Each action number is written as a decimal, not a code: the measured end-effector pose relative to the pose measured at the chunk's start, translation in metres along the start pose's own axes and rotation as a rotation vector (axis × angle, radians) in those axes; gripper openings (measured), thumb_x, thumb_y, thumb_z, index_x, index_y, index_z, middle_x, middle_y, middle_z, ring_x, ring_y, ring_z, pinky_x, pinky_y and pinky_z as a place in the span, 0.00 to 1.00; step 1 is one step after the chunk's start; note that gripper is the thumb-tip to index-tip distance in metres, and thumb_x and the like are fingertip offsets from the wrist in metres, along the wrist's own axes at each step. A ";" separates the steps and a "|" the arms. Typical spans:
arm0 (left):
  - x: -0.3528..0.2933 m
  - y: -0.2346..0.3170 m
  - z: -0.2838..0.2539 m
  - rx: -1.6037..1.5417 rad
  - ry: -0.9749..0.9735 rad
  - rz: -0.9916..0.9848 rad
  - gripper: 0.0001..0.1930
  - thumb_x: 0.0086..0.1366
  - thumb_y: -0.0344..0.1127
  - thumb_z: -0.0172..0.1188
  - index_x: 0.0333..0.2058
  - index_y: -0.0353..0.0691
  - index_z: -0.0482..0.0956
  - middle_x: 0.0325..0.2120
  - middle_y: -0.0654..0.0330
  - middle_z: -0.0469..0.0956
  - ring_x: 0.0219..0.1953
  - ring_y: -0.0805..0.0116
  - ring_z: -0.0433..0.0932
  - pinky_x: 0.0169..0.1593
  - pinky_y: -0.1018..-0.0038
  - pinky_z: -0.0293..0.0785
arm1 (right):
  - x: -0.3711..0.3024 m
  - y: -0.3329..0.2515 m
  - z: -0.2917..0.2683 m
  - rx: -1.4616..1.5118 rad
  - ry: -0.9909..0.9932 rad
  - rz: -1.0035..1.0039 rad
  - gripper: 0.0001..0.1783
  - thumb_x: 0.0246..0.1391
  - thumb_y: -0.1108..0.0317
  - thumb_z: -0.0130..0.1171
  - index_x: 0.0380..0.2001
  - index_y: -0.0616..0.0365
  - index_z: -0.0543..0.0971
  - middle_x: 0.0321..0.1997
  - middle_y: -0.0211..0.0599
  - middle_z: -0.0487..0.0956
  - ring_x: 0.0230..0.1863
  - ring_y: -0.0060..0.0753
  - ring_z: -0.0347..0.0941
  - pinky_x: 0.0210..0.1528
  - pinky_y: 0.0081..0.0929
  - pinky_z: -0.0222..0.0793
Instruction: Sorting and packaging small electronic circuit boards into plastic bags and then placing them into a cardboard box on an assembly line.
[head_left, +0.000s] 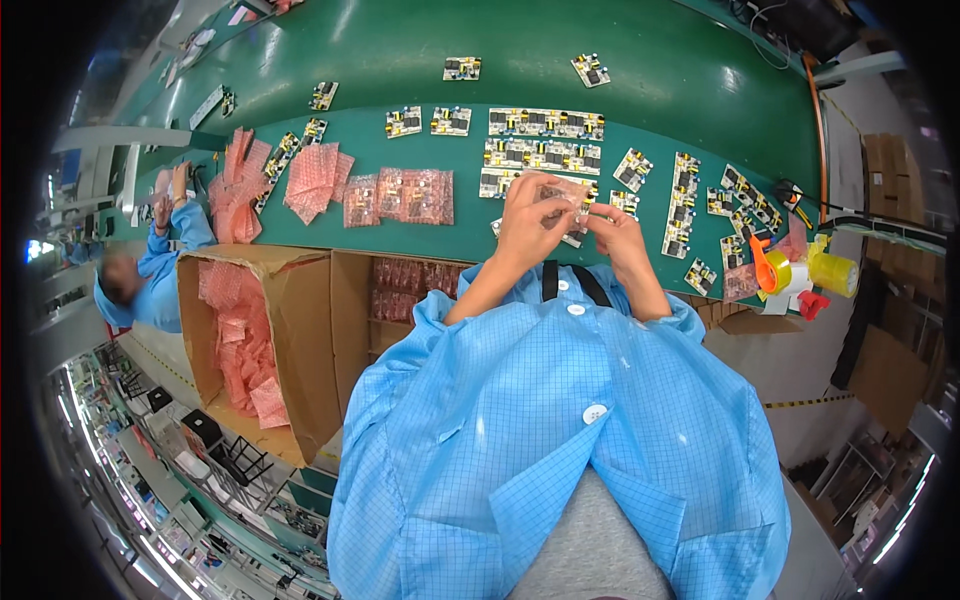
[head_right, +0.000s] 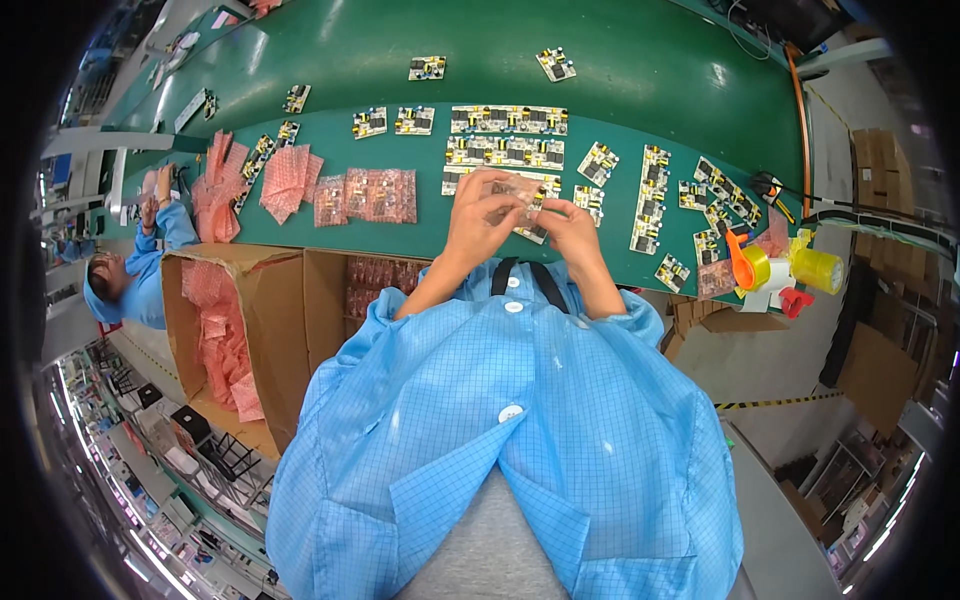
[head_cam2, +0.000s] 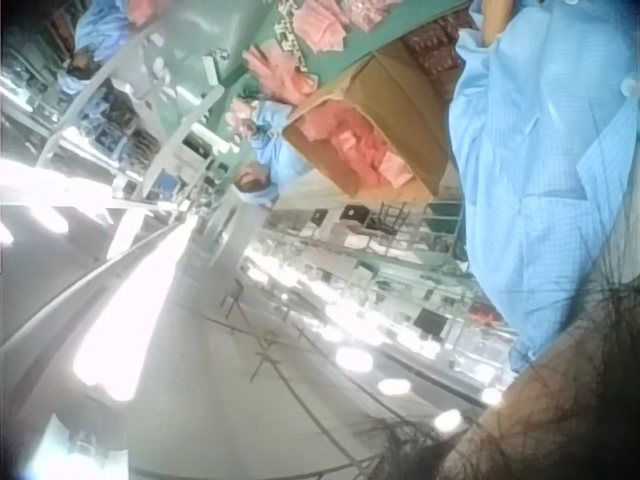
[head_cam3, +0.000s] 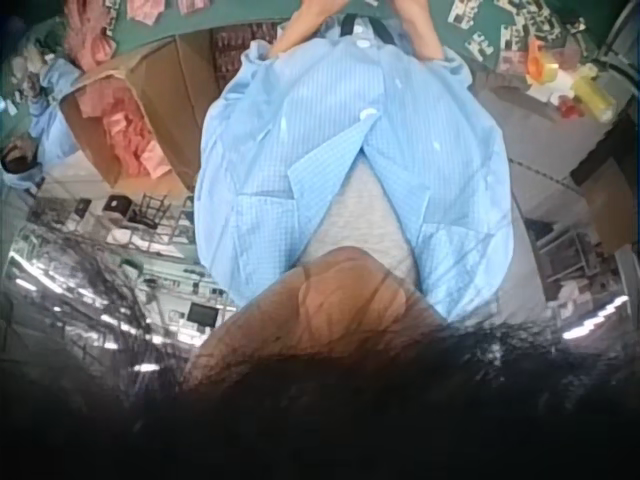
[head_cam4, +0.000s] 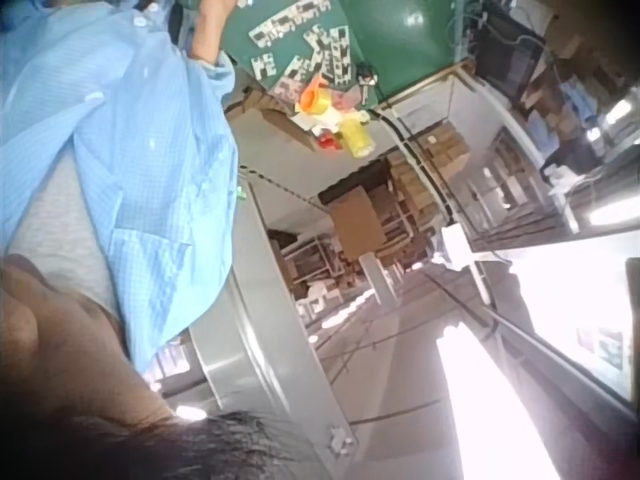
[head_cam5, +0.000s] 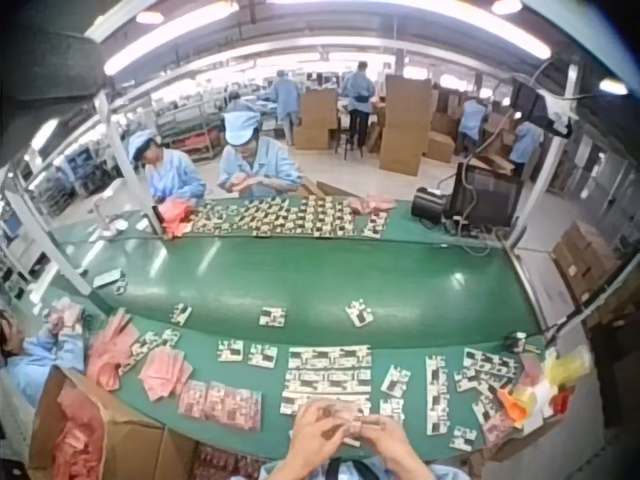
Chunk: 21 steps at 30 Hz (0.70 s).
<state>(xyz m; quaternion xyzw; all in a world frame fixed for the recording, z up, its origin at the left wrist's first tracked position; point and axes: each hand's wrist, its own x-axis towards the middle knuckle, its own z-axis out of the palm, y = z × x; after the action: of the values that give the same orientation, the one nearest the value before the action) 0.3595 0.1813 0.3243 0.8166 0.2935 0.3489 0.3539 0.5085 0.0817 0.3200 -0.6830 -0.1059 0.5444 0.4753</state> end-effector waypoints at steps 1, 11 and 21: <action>0.000 0.002 -0.001 0.014 0.011 0.033 0.06 0.47 0.32 0.67 0.27 0.45 0.83 0.44 0.58 0.73 0.51 0.55 0.68 0.55 0.63 0.63 | 0.002 0.001 0.000 0.031 0.014 0.012 0.21 0.47 0.67 0.66 0.45 0.59 0.75 0.35 0.29 0.82 0.20 0.08 0.64 0.20 0.10 0.51; -0.004 0.014 -0.009 0.067 0.052 -0.043 0.14 0.49 0.35 0.70 0.37 0.47 0.83 0.60 0.52 0.61 0.67 0.48 0.47 0.63 0.55 0.52 | 0.005 -0.015 -0.006 0.039 -0.243 0.018 0.22 0.48 0.69 0.64 0.48 0.59 0.73 0.37 0.29 0.82 0.22 0.08 0.66 0.20 0.10 0.51; -0.010 -0.002 -0.061 -1.222 0.280 -0.580 0.20 0.65 0.28 0.49 0.56 0.34 0.63 0.55 0.48 0.66 0.59 0.58 0.66 0.57 0.67 0.68 | 0.015 -0.014 -0.003 0.306 -0.598 0.033 0.20 0.51 0.76 0.60 0.49 0.61 0.71 0.35 0.30 0.78 0.20 0.11 0.61 0.21 0.12 0.54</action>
<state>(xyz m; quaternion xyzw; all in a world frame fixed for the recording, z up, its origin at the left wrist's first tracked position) 0.3058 0.1980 0.3506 0.3065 0.2937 0.4452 0.7884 0.5220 0.0975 0.3203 -0.4154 -0.1469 0.7378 0.5114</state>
